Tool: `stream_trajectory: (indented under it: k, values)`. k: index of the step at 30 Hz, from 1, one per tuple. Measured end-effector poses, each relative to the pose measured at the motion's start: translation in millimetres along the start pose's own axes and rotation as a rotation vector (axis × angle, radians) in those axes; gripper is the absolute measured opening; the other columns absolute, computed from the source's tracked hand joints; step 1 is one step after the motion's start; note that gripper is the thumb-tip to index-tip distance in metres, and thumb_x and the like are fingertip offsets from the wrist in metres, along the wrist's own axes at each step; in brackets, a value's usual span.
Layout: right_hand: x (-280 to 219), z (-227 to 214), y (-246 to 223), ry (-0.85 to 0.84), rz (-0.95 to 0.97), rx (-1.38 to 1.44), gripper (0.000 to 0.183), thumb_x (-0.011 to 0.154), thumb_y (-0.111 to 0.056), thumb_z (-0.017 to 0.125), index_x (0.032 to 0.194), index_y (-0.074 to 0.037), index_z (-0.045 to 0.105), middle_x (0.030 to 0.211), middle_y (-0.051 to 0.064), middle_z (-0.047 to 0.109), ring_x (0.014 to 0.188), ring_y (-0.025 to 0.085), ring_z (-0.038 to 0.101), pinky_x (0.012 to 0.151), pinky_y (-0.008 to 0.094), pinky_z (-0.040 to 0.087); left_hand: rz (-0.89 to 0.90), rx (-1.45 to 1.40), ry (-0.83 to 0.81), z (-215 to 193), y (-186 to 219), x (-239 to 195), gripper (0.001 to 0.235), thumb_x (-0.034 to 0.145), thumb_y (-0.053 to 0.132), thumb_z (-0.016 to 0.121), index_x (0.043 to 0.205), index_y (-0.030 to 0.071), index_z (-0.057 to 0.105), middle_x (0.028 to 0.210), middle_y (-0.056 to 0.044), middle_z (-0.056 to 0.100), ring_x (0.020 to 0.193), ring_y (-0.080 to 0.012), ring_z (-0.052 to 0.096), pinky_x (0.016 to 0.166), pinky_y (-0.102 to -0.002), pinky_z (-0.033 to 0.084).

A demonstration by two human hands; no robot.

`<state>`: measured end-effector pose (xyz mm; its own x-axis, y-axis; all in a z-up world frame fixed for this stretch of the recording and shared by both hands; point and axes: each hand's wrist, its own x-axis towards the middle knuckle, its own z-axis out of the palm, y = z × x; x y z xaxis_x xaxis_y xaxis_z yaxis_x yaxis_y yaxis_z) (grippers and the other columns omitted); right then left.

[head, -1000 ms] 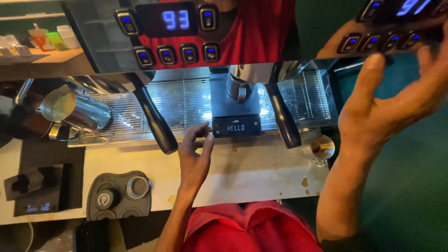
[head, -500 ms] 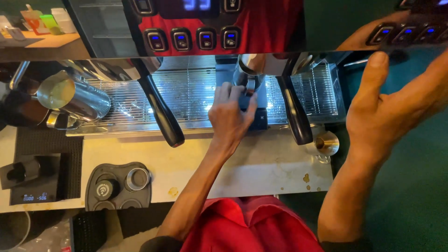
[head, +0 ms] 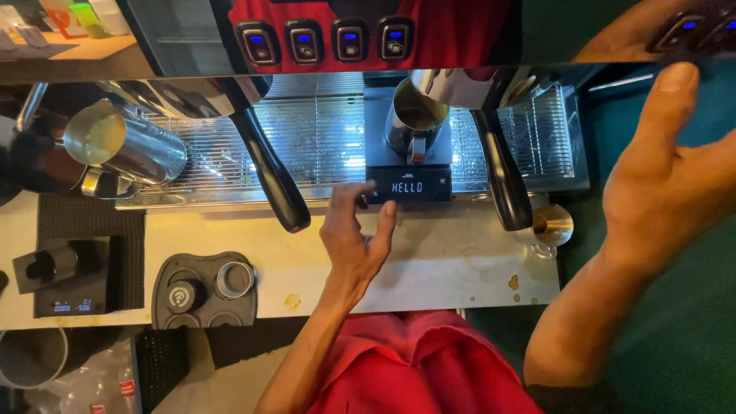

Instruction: Preparing espresso shots by grinding beans, weighing grounds, tamping, and operating an espresso machine.

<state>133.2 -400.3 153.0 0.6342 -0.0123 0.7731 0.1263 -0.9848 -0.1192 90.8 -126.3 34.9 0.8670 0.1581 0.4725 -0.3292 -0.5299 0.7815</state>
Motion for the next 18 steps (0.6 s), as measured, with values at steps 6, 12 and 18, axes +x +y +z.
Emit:
stream_trajectory:
  k: [6,12,18]
  values:
    - [-1.2,5.4,1.3,0.005,-0.009,0.062,0.028,0.133,-0.009,0.061,0.146,0.01,0.046,0.13,0.034,0.056,0.117,0.043,0.065,0.102,0.046,0.055,0.105,-0.109,-0.076,-5.4,-14.4,-34.5,0.022,0.093,0.008,0.07,0.077,0.008,0.055,0.07,-0.007,0.055,0.063,-0.02,0.052,0.055,-0.03,0.041]
    - [-23.5,11.6,8.4,-0.093,0.307,0.045,0.039,0.143,-0.029,0.056,0.114,-0.003,0.058,0.082,0.006,0.041,0.063,0.018,0.034,0.056,0.031,0.027,0.313,-0.029,-0.189,2.1,-11.7,-47.2,0.021,0.083,0.001,0.062,0.074,0.009,0.044,0.07,-0.005,0.047,0.061,-0.0217,0.044,0.049,-0.034,0.03]
    - [-31.0,13.6,15.7,-0.124,0.324,0.007,0.047,0.147,-0.029,0.058,0.107,-0.005,0.06,0.072,0.002,0.043,0.057,0.015,0.036,0.05,0.03,0.025,0.322,-0.01,-0.301,13.2,-1.8,-54.7,0.017,0.087,0.002,0.064,0.085,0.008,0.048,0.076,-0.006,0.052,0.063,-0.0213,0.048,0.05,-0.034,0.035]
